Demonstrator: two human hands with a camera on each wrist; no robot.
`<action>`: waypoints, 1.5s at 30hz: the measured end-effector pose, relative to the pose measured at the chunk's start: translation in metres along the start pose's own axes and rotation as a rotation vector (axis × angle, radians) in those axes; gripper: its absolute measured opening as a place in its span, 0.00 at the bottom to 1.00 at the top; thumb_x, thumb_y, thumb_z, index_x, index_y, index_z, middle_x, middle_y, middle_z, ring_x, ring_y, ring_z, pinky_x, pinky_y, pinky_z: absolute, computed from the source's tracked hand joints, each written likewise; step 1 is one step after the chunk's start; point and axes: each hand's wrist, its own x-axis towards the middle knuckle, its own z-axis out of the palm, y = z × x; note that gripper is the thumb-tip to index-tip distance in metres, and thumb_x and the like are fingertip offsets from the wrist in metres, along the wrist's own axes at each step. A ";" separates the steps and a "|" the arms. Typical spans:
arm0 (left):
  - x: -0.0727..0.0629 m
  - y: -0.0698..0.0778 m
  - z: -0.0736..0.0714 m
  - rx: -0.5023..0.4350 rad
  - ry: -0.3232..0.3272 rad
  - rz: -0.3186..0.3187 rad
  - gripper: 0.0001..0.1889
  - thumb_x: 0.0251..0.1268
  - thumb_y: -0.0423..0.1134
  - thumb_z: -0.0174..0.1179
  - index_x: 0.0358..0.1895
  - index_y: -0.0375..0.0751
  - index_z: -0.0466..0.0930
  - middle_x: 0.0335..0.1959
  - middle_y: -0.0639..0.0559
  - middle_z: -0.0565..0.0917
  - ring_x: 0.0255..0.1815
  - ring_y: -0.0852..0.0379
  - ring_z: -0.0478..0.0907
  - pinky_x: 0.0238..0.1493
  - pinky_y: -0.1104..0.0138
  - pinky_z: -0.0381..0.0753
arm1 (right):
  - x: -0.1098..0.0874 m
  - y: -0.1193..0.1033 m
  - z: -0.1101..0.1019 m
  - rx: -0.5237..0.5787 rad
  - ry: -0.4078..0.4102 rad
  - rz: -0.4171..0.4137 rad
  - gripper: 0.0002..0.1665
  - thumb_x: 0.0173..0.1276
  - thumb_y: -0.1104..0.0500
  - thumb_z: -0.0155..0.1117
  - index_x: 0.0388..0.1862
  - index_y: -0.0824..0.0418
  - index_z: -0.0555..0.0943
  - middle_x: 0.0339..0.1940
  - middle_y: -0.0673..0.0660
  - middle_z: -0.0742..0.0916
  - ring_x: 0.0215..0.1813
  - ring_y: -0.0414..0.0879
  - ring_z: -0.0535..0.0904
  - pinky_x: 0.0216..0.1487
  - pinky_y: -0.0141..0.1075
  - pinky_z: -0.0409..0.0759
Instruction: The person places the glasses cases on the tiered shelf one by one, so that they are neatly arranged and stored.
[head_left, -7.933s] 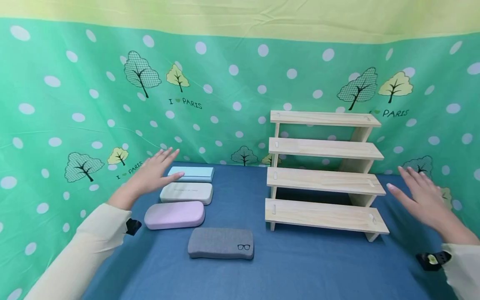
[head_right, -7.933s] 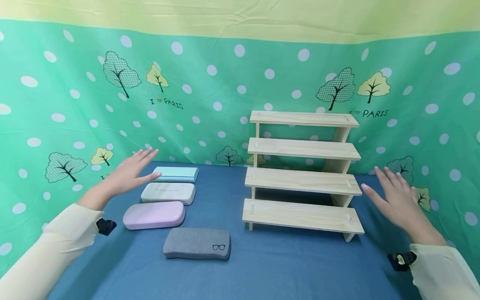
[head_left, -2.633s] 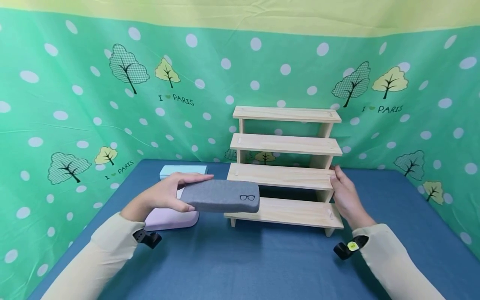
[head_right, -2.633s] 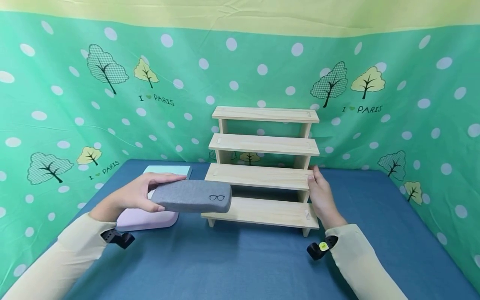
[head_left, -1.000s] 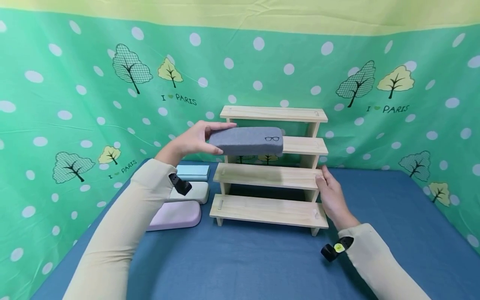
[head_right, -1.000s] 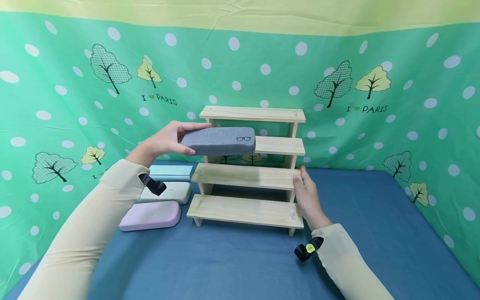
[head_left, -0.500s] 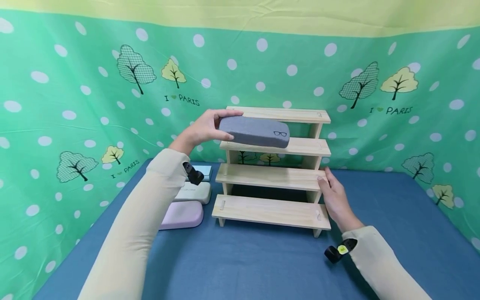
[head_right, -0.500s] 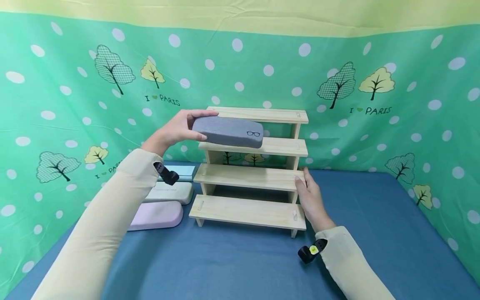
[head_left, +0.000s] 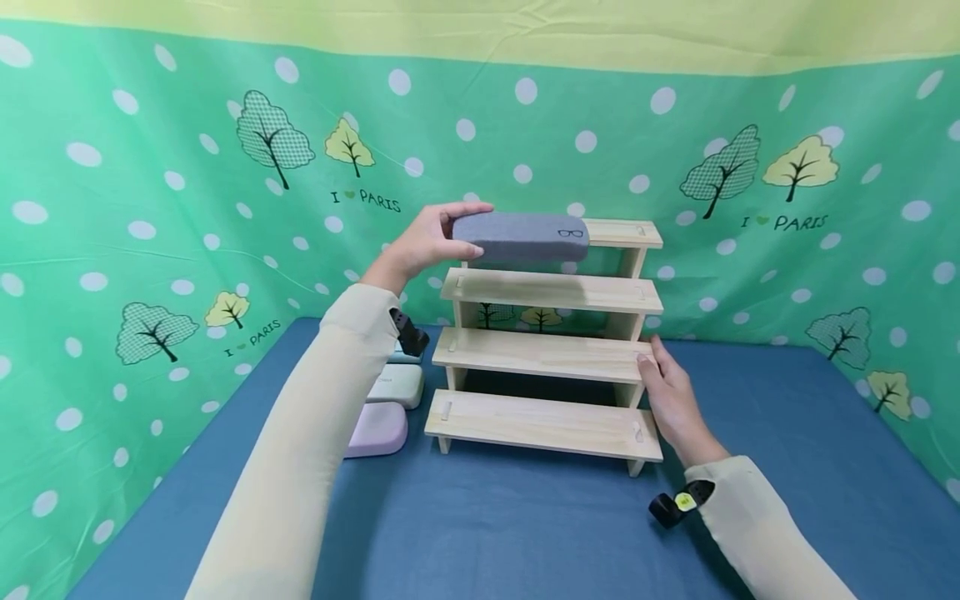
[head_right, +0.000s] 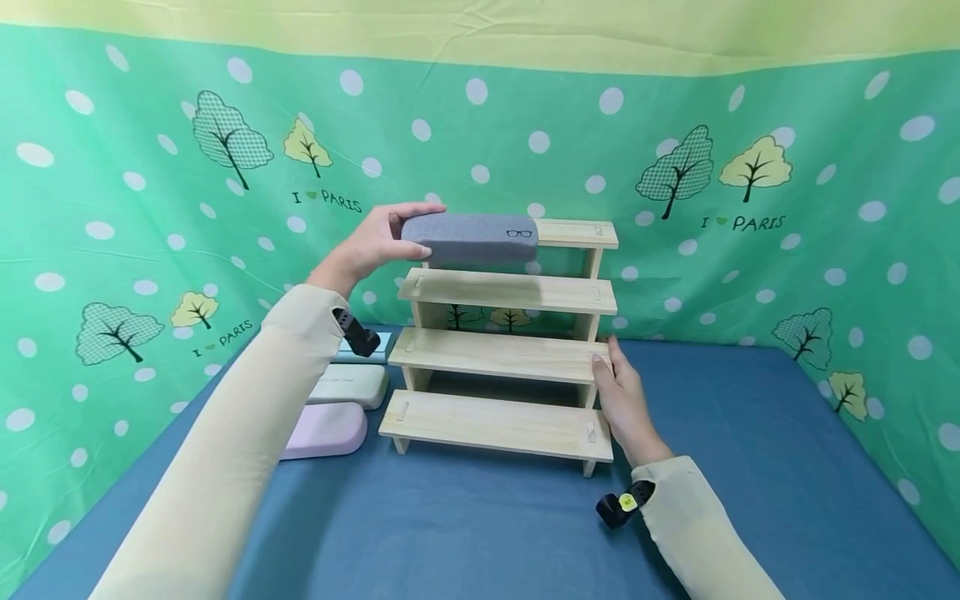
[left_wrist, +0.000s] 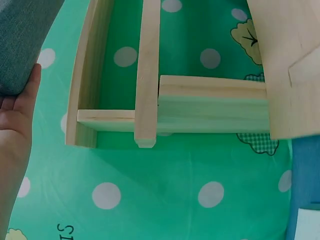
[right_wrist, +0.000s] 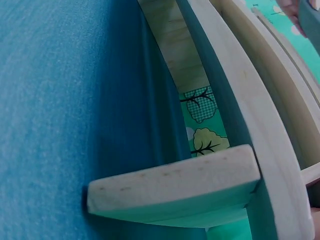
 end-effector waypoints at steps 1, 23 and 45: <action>0.002 0.000 0.000 0.006 0.008 0.000 0.33 0.52 0.27 0.63 0.66 0.38 0.68 0.51 0.42 0.73 0.44 0.51 0.74 0.42 0.67 0.78 | 0.000 0.000 0.000 -0.004 -0.001 0.000 0.39 0.77 0.45 0.37 0.75 0.56 0.32 0.77 0.54 0.39 0.76 0.50 0.32 0.71 0.51 0.43; 0.037 -0.008 0.021 0.102 0.098 -0.030 0.31 0.54 0.35 0.65 0.65 0.43 0.71 0.24 0.52 0.65 0.25 0.58 0.61 0.31 0.64 0.65 | 0.000 0.001 -0.001 -0.044 -0.001 -0.010 0.38 0.77 0.45 0.36 0.75 0.56 0.34 0.77 0.55 0.41 0.76 0.50 0.34 0.71 0.51 0.43; 0.058 0.000 0.028 0.252 0.054 -0.118 0.36 0.56 0.42 0.65 0.70 0.50 0.63 0.66 0.52 0.67 0.60 0.57 0.67 0.60 0.64 0.67 | 0.003 0.004 0.002 -0.030 0.029 -0.031 0.38 0.78 0.47 0.37 0.76 0.59 0.36 0.77 0.56 0.43 0.76 0.50 0.36 0.72 0.49 0.44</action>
